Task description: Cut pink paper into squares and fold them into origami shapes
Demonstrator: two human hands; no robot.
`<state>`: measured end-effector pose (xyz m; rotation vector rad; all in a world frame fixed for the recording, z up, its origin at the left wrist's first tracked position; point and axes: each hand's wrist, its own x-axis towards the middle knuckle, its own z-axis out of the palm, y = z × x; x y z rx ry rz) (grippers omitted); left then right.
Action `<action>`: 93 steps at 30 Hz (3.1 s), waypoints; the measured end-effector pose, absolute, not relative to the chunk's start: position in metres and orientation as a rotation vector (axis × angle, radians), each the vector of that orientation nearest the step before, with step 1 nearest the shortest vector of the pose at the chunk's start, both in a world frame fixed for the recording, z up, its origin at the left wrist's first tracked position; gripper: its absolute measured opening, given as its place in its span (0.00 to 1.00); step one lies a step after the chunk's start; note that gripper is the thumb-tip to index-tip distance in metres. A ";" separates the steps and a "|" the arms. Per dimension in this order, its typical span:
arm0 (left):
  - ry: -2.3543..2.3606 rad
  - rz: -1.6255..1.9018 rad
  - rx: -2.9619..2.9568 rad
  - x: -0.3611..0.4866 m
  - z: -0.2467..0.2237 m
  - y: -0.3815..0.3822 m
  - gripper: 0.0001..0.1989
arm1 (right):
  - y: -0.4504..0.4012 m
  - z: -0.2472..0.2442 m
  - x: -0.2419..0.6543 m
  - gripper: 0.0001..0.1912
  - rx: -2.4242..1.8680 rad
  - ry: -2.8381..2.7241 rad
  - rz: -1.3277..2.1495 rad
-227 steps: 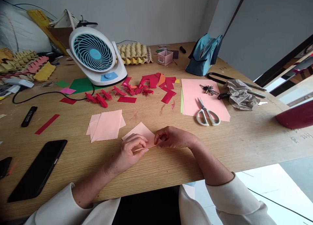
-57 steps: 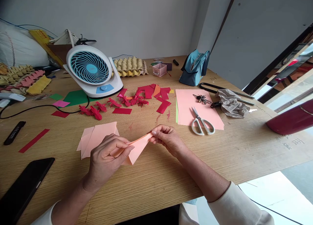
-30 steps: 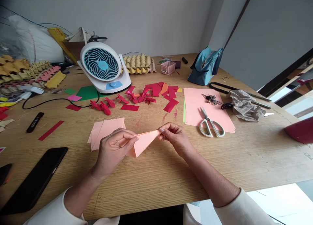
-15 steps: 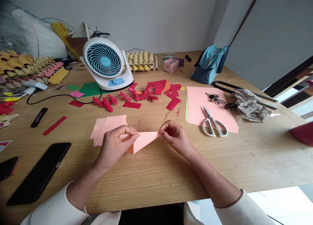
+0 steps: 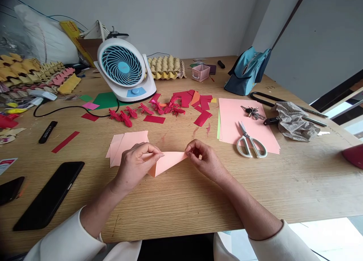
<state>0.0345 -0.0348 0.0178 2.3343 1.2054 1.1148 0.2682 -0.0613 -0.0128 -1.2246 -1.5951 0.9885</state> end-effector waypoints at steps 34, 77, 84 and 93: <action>1.222 0.739 2.234 0.035 -0.004 -0.022 0.05 | -0.066 -0.014 0.267 0.11 -1.268 -1.989 0.913; 0.966 0.409 3.029 0.034 -0.029 -0.090 0.21 | -0.073 -0.008 0.260 0.12 -1.238 -2.359 0.690; 0.903 0.310 3.063 0.031 -0.025 -0.089 0.24 | -0.073 -0.013 0.259 0.09 -1.257 -2.394 0.611; 0.858 0.204 3.101 0.032 -0.017 -0.088 0.26 | -0.072 -0.011 0.259 0.08 -1.277 -2.374 0.627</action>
